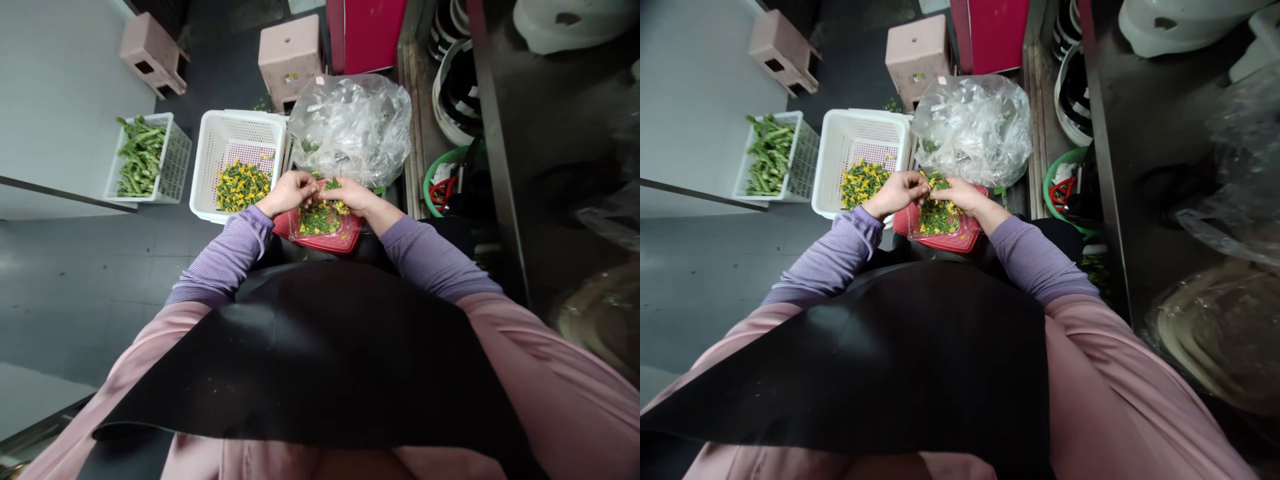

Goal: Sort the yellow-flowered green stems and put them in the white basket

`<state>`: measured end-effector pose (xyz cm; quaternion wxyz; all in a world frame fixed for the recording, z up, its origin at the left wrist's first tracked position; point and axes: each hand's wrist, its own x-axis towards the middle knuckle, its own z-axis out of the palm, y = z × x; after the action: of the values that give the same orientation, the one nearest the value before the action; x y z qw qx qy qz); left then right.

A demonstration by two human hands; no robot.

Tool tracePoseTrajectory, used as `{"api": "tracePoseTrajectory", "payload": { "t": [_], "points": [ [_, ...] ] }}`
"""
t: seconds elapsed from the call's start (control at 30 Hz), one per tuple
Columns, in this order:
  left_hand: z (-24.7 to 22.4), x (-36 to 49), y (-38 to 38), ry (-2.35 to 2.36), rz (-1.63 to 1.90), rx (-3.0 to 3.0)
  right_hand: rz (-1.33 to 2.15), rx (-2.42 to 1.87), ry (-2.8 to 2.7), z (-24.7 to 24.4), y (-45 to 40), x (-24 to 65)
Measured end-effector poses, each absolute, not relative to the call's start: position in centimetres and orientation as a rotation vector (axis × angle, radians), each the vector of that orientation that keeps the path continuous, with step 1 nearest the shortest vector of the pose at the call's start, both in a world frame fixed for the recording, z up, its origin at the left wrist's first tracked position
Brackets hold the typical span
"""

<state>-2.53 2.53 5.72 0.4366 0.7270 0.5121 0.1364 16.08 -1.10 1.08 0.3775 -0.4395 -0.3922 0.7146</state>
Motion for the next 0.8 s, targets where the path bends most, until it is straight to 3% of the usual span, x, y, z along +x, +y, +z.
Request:
{"api": "tracePoseTrajectory", "payload": {
  "t": [0.17,0.33,0.67,0.8],
  "points": [
    [2.6,-2.8,1.8,1.636,-0.106,2.068,1.768,-1.163,-0.912,1.1,-0.8,16.2],
    [0.3,-1.8,-0.5,1.623,-0.562,2.125,1.788,-1.203,-0.908,1.0,-1.0,15.7],
    [-1.9,-1.8,0.0,1.484,-0.51,2.226,1.782,-1.186,-0.892,0.4,-0.8,15.6],
    [-1.9,-2.1,0.2,1.551,-0.298,2.106,1.779,-1.198,-0.906,0.7,-0.9,15.7]
  ]
}}
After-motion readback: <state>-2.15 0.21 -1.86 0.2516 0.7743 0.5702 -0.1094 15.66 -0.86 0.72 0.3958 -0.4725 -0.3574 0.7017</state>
